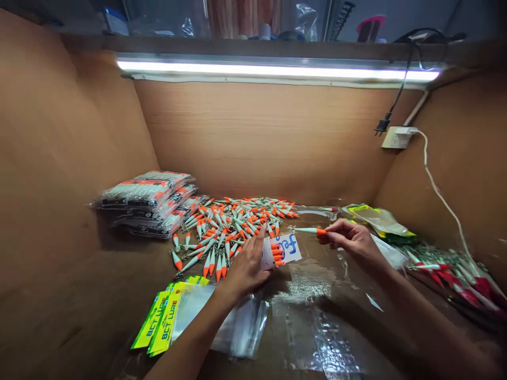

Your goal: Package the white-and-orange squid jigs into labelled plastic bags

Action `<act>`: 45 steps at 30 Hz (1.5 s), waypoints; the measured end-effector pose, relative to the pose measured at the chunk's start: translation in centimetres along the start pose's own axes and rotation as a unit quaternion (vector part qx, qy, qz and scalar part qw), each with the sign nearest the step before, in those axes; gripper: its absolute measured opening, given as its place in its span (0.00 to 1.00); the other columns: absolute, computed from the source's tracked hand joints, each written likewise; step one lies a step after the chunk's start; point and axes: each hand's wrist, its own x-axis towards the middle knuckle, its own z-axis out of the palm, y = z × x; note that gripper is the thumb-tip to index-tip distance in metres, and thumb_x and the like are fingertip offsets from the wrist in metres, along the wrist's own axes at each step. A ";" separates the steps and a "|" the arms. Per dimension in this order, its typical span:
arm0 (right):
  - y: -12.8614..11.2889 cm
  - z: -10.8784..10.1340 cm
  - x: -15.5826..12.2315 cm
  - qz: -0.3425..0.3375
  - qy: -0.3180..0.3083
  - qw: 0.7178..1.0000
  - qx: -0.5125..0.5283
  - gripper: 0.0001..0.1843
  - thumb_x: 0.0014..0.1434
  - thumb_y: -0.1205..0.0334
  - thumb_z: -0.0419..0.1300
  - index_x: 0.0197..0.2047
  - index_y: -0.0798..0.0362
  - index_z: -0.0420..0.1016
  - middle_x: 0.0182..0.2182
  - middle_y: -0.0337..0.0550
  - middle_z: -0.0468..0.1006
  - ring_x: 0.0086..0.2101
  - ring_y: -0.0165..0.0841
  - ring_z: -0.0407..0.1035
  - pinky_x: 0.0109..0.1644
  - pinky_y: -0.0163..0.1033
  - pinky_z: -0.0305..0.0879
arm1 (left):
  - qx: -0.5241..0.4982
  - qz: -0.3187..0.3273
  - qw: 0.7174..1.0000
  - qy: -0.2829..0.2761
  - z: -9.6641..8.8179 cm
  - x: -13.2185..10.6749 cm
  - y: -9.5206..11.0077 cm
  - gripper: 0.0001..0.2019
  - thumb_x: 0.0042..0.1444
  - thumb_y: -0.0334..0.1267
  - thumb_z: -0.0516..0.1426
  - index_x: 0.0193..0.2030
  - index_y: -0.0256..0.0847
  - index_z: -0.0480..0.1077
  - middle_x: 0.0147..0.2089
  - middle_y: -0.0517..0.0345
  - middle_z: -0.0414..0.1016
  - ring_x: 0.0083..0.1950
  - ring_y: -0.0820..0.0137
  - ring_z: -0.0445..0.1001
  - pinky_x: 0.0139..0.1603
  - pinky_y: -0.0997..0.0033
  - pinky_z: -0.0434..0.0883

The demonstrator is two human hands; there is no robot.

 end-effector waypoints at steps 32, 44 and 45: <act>3.4 4.6 -1.9 -0.186 -0.067 0.871 -0.449 0.01 0.62 0.63 0.65 0.38 0.49 0.78 0.43 0.45 0.79 0.47 0.41 0.68 0.52 0.45 0.63 | -0.028 0.067 0.991 -0.114 2.9 -0.6 3.3 0.58 0.49 0.39 0.67 0.77 0.50 0.32 0.63 0.46 0.66 0.61 0.53 0.68 0.60 0.51 0.69; 5.7 3.8 -1.8 -0.111 -0.158 0.844 -0.501 0.07 0.65 0.57 0.64 0.37 0.49 0.80 0.36 0.42 0.79 0.41 0.36 0.70 0.42 0.38 0.61 | 0.071 0.116 0.966 -0.218 4.0 -1.3 2.1 0.39 0.65 0.58 0.52 0.76 0.48 0.42 0.78 0.47 0.43 0.78 0.53 0.39 0.73 0.45 0.52; 5.6 3.9 -1.8 -0.117 -0.149 0.837 -0.514 0.06 0.64 0.57 0.64 0.37 0.49 0.80 0.36 0.42 0.79 0.41 0.37 0.69 0.42 0.38 0.61 | 0.072 0.115 0.967 -0.216 4.1 -1.3 2.1 0.39 0.65 0.58 0.52 0.76 0.48 0.42 0.78 0.47 0.42 0.78 0.53 0.39 0.73 0.45 0.52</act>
